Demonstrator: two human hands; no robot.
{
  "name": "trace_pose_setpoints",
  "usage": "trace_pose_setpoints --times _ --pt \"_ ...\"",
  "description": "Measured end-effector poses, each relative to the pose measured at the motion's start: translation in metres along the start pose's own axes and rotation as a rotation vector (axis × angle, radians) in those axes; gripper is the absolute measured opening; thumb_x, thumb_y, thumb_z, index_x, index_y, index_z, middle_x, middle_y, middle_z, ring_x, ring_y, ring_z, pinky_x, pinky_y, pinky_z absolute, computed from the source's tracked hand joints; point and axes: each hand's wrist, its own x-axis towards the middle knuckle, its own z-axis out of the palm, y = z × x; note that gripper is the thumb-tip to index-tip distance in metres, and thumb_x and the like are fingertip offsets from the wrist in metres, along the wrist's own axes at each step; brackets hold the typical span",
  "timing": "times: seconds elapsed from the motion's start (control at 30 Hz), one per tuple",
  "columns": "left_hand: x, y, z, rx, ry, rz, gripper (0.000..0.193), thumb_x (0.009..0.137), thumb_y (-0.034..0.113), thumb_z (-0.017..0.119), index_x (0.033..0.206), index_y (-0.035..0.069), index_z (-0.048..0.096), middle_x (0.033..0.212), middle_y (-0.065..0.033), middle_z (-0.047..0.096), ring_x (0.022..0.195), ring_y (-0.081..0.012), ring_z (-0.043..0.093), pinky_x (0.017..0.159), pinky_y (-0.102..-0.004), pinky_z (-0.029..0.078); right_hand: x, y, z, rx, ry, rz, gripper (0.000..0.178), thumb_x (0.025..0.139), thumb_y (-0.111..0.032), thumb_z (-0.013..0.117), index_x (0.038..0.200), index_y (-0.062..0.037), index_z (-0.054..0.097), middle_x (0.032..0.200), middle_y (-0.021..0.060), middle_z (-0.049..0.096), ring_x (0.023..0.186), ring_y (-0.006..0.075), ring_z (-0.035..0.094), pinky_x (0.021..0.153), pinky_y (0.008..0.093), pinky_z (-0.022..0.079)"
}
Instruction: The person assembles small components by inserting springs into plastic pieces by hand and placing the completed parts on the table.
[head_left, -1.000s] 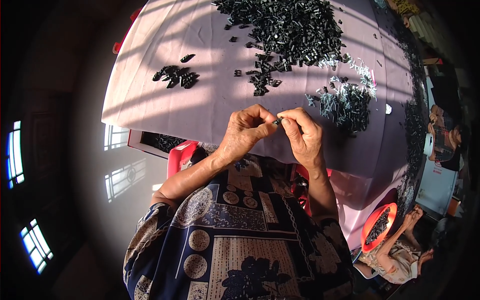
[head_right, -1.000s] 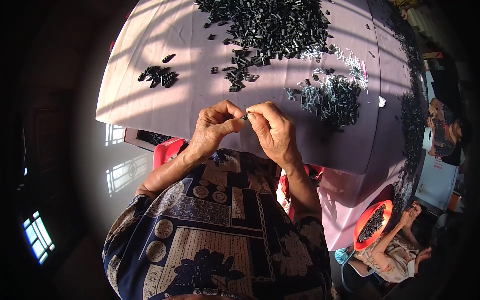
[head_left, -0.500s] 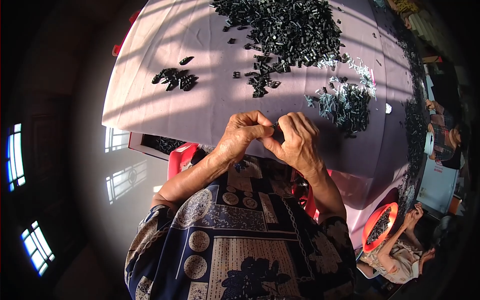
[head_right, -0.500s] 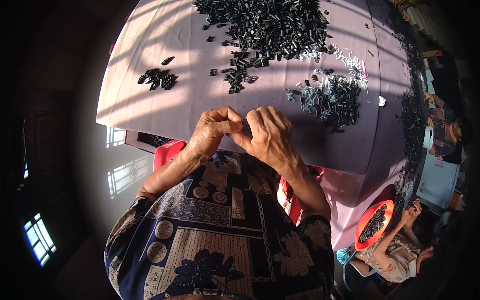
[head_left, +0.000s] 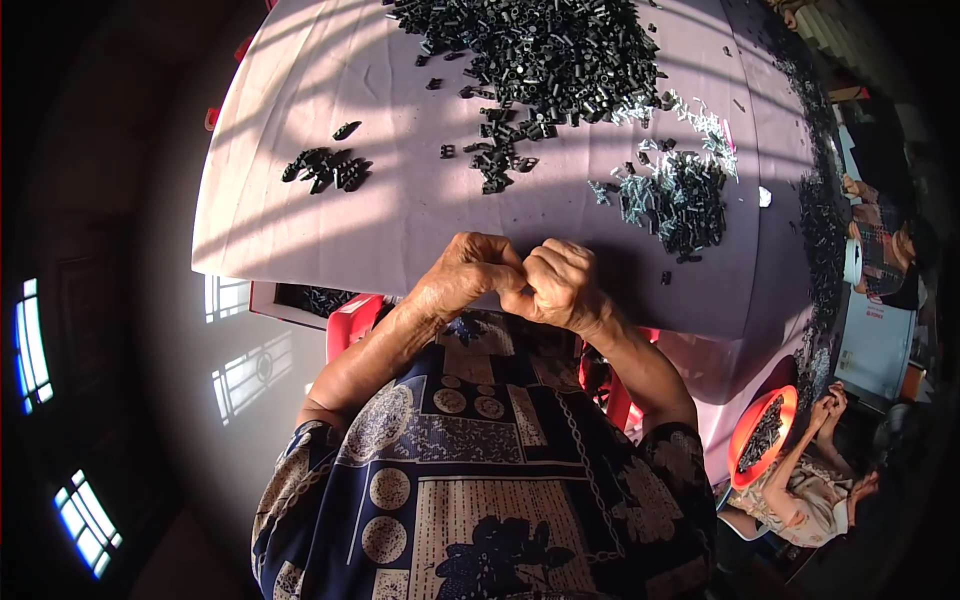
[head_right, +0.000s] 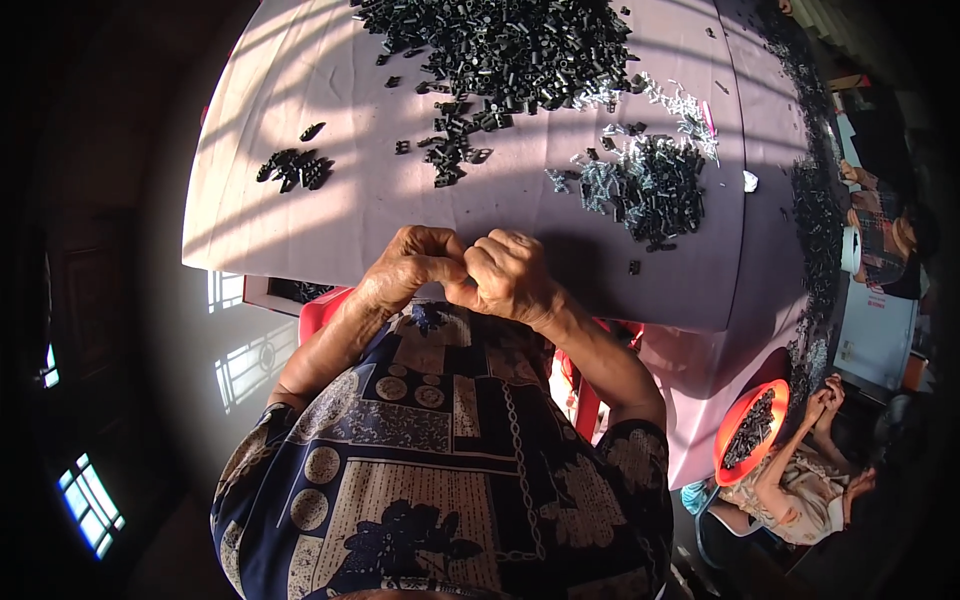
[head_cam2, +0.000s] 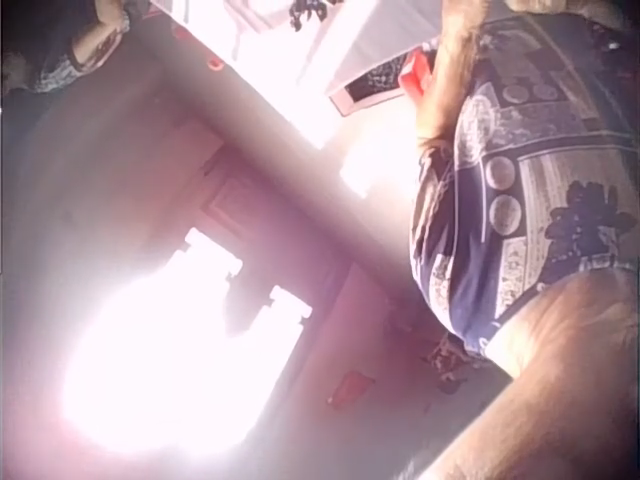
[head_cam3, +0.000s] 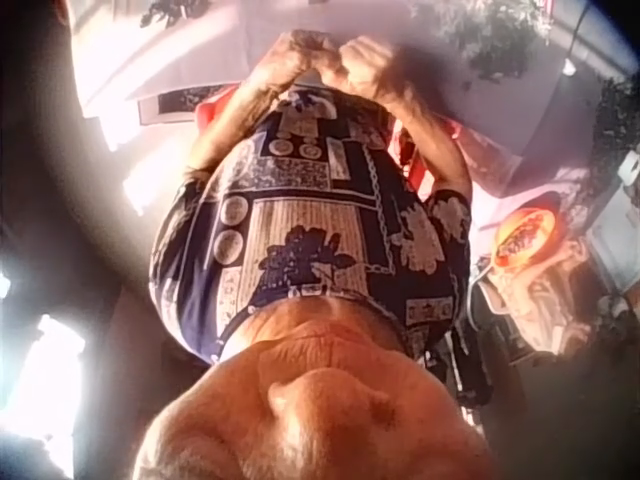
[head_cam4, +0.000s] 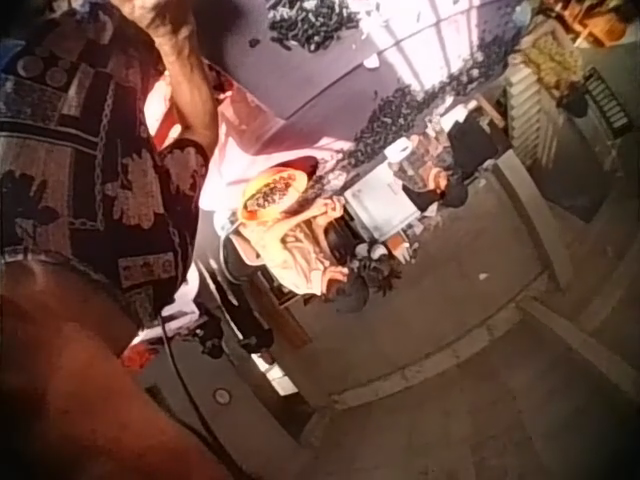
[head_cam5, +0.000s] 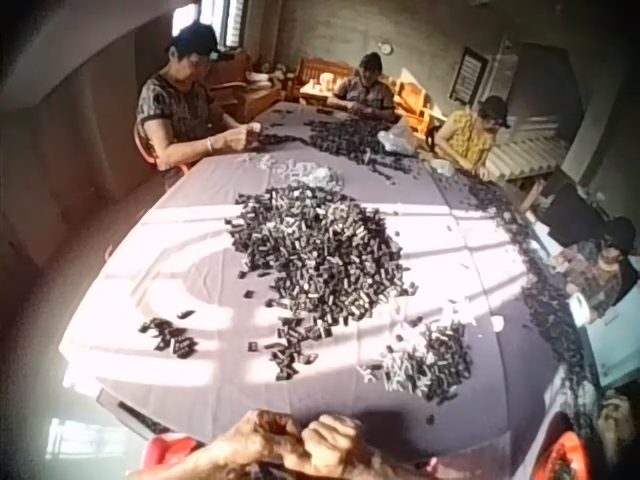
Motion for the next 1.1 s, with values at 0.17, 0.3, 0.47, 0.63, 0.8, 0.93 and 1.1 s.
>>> trace_pose_setpoints --times 0.17,0.3,0.47,0.63,0.8,0.93,1.1 --pt "-0.002 0.002 0.001 -0.085 0.055 -0.04 0.003 0.058 0.002 0.053 0.061 0.0 0.052 0.057 -0.0016 0.05 0.056 -0.0077 0.044 0.055 -0.0198 0.035 0.003 -0.007 -0.007 0.185 -0.122 0.179 0.029 0.063 -0.021 0.06 0.056 -0.0041 0.038 0.05 0.0064 0.04 0.047 0.0213 0.044 0.043 0.0303 0.038" --pt "-0.008 0.003 -0.005 -0.016 0.133 0.008 0.005 0.062 0.003 0.055 0.065 0.0 0.052 0.06 -0.0016 0.051 0.058 -0.0082 0.046 0.056 -0.0198 0.036 0.009 0.013 -0.03 0.379 -0.135 0.52 0.022 0.068 -0.021 0.059 0.073 -0.0016 0.05 0.067 0.0085 0.048 0.057 0.0169 0.05 0.049 0.0273 0.041" --pt "-0.017 0.016 -0.013 0.181 0.267 0.163 0.008 0.065 0.006 0.056 0.066 0.0 0.052 0.06 -0.0023 0.052 0.056 -0.0081 0.046 0.054 -0.0207 0.037 0.021 0.059 -0.044 -0.265 0.065 0.534 0.012 0.069 -0.003 0.05 0.081 -0.0006 0.05 0.073 0.014 0.048 0.067 0.0293 0.048 0.06 0.0351 0.039" --pt "-0.026 0.019 -0.033 0.665 0.529 0.392 0.009 0.065 0.007 0.056 0.068 0.0 0.05 0.062 -0.008 0.051 0.053 -0.015 0.049 0.052 -0.0248 0.039 0.031 0.055 -0.046 -0.396 -0.162 0.627 0.006 0.072 -0.004 0.045 0.07 0.001 0.047 0.072 0.0153 0.046 0.068 0.0313 0.046 0.06 0.0368 0.038" --pt "-0.033 0.027 -0.07 1.242 0.885 0.4 0.01 0.062 0.008 0.056 0.068 0.004 0.048 0.068 -0.0103 0.047 0.066 -0.0262 0.048 0.058 -0.0343 0.04 0.042 0.052 -0.05 -0.39 -0.234 0.576 0.007 0.072 -0.005 0.043 0.069 0.0012 0.044 0.071 0.0162 0.046 0.068 0.0322 0.045 0.061 0.0382 0.037" --pt "-0.033 0.022 -0.091 1.532 0.977 0.477 0.012 0.062 0.007 0.053 0.073 0.006 0.048 0.072 -0.0101 0.047 0.07 -0.0257 0.046 0.062 -0.0348 0.039 0.045 0.056 -0.051 -0.339 -0.285 0.511 0.006 0.071 -0.004 0.043 0.068 0.0013 0.043 0.069 0.0168 0.045 0.068 0.033 0.045 0.061 0.0392 0.037" --pt "-0.037 0.017 -0.082 1.459 0.939 0.599 0.016 0.062 0.008 0.056 0.077 0.006 0.049 0.076 -0.009 0.046 0.072 -0.0242 0.045 0.063 -0.0329 0.037 0.04 0.05 -0.038 -0.322 -0.1 0.484 0.007 0.066 0.0 0.049 0.07 0.0004 0.043 0.067 0.0148 0.048 0.063 0.0302 0.048 0.056 0.0368 0.04"
